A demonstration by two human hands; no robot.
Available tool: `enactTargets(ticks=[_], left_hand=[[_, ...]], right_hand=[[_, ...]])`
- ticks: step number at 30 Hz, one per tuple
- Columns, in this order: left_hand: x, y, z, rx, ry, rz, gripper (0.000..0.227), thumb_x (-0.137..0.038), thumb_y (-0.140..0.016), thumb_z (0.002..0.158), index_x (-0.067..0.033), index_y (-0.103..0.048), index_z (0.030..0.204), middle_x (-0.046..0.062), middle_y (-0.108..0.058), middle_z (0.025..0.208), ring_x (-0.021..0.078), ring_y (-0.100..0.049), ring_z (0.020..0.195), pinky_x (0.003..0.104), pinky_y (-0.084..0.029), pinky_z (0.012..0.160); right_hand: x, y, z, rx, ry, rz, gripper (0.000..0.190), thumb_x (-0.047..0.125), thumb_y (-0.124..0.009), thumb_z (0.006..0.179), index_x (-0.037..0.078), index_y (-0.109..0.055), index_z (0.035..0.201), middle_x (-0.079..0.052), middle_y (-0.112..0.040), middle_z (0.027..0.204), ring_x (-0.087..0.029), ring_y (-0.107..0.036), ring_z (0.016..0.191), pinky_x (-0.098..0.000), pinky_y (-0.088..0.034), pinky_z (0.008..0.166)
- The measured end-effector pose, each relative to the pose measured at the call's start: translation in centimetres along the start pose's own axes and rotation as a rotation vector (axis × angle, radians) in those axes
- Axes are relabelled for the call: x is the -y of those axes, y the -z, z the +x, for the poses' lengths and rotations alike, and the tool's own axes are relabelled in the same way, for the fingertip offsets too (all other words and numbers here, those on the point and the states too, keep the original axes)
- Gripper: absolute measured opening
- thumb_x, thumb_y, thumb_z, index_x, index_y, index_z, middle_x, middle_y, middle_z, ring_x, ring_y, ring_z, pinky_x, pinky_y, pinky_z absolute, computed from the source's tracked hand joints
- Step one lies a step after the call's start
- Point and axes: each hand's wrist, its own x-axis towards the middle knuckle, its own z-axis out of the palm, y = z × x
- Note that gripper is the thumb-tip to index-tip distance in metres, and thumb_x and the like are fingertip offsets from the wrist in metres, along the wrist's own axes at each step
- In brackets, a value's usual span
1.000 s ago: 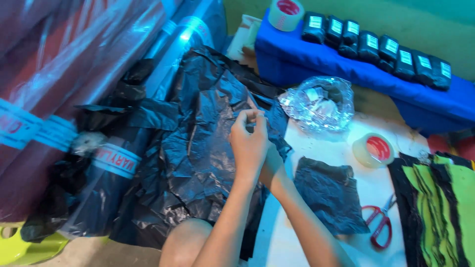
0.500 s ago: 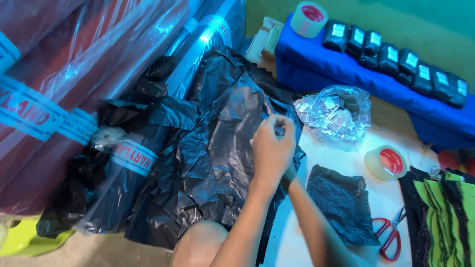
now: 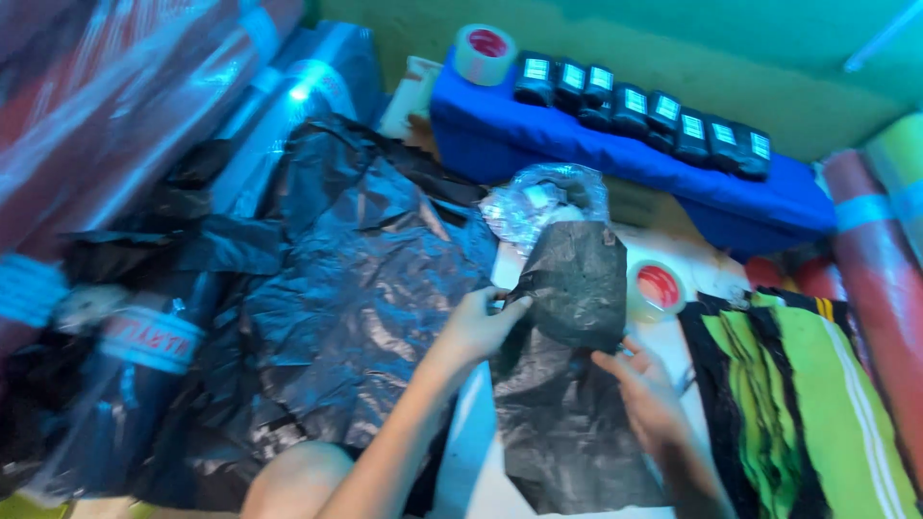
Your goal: The person folds a black plastic bag and places it on a table. They then pick up a barcode sticker, apply it to the bag, and set it aside. Next, they take a piece of black plastic, place a folded green and black garment on it, and wrap the garment in the plastic.
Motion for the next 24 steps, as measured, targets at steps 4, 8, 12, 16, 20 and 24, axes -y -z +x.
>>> enactTargets(ticks=[4, 8, 12, 16, 20, 24], left_hand=[[-0.5, -0.5, 0.2, -0.007, 0.035, -0.409, 0.042, -0.01, -0.077, 0.084, -0.003, -0.07, 0.124, 0.007, -0.069, 0.095, 0.0148, -0.066, 0.08, 0.025, -0.054, 0.073], [-2.1, -0.6, -1.2, -0.147, -0.031, -0.513, 0.053, 0.005, -0.072, 0.084, -0.0058, -0.059, 0.135, 0.007, -0.064, 0.104, 0.018, -0.065, 0.088, 0.028, -0.057, 0.081], [-2.2, -1.5, -0.4, -0.263, -0.115, -0.336, 0.054, -0.004, -0.088, 0.074, -0.0031, -0.068, 0.125, 0.009, -0.071, 0.104, 0.0148, -0.067, 0.094, 0.024, -0.053, 0.085], [-2.4, -1.8, -0.6, -0.231, -0.124, -0.219, 0.043, -0.007, -0.086, 0.08, -0.0068, -0.072, 0.121, 0.015, -0.076, 0.106, 0.0277, -0.074, 0.1, 0.038, -0.06, 0.084], [-2.1, -2.9, -0.5, -0.187, -0.168, -0.35, 0.025, -0.004, -0.078, 0.089, 0.0003, -0.073, 0.113, 0.021, -0.076, 0.102, 0.0224, -0.074, 0.074, 0.033, -0.063, 0.05], [-2.1, -2.1, 0.0, -0.202, -0.229, -0.313, 0.02, -0.002, -0.074, 0.091, 0.0003, -0.073, 0.11, 0.025, -0.076, 0.099, 0.0266, -0.075, 0.072, 0.036, -0.065, 0.051]], right_hand=[[0.6, -1.0, -1.7, -0.022, -0.091, 0.148, 0.057, -0.006, -0.058, 0.087, -0.01, -0.052, 0.144, -0.025, -0.064, 0.129, -0.027, -0.06, 0.11, -0.0336, -0.041, 0.097], [3.4, -2.2, -3.7, 0.046, -0.098, -0.016, 0.048, -0.007, -0.054, 0.091, -0.002, -0.067, 0.138, -0.016, -0.079, 0.118, -0.02, -0.068, 0.095, -0.0281, -0.05, 0.085], [7.0, -3.8, -6.0, -0.037, -0.195, -0.246, 0.074, 0.018, -0.072, 0.095, 0.002, -0.039, 0.159, -0.025, -0.055, 0.151, -0.035, -0.048, 0.146, -0.0541, -0.041, 0.117], [3.8, -1.2, -3.6, -0.036, -0.049, -0.306, 0.043, 0.006, -0.061, 0.095, 0.007, -0.063, 0.137, -0.019, -0.074, 0.12, -0.036, -0.064, 0.125, -0.0543, -0.049, 0.106], [2.3, 0.2, -2.5, -0.155, 0.005, -0.335, 0.027, 0.005, -0.057, 0.09, 0.015, -0.075, 0.107, -0.003, -0.077, 0.093, -0.014, -0.064, 0.09, -0.0365, -0.054, 0.085], [2.4, 0.4, -1.9, -0.167, -0.059, -0.249, 0.03, 0.002, -0.056, 0.089, 0.014, -0.076, 0.109, -0.007, -0.072, 0.085, -0.019, -0.071, 0.081, -0.0389, -0.062, 0.076]])
